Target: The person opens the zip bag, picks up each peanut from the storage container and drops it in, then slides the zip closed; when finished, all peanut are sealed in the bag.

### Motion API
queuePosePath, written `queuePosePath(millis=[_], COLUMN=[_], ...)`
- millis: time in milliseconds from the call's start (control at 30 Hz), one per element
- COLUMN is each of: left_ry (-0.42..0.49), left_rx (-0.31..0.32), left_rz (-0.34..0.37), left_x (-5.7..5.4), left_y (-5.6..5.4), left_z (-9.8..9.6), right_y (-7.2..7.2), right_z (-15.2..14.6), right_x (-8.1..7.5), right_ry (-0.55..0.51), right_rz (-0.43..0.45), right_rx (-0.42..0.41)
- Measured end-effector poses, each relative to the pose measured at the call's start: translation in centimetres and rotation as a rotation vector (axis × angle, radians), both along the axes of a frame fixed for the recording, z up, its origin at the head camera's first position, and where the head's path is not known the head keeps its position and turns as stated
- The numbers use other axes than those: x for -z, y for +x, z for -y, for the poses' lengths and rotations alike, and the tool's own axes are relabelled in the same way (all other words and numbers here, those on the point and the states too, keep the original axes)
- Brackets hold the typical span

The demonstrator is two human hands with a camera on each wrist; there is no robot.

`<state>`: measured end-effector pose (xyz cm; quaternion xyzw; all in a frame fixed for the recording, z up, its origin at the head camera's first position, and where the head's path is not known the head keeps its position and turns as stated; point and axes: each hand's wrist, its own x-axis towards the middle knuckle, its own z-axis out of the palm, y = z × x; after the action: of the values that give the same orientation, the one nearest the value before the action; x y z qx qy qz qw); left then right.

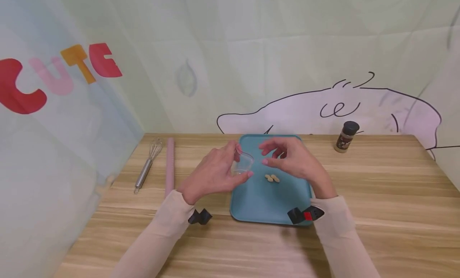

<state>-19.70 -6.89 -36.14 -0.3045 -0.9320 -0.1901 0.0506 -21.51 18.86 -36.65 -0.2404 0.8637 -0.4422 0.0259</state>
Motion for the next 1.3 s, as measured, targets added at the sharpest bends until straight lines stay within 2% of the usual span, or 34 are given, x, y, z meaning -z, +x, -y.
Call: queuePosePath(millis=[167,500,600,833,1300], left_ry=[-0.008,-0.004,-0.003,-0.003,-0.011], left_rx=[-0.004,-0.009,-0.007,-0.008,-0.015], left_rz=[-0.006,-0.004,0.002,0.004,0.001], left_x=[0.0,-0.1,-0.1,-0.1,-0.1], left_y=[0.0,0.1,0.1,0.1,0.1], left_z=[0.0,-0.1,0.0,0.0,0.0], right_y=[-0.6,-1.6,-1.8,-2.1,-2.3], right_z=[-0.8,-1.8,-1.9,-2.0,-1.7], right_x=[1.0,2.8,3.2,4.1,4.8], right_ry=[0.137,0.287,0.304,0.335,0.35], right_rz=[0.058,0.185,0.212,0.212,0.204], right_rx=[-0.027,-0.088,-0.09,-0.104,-0.117])
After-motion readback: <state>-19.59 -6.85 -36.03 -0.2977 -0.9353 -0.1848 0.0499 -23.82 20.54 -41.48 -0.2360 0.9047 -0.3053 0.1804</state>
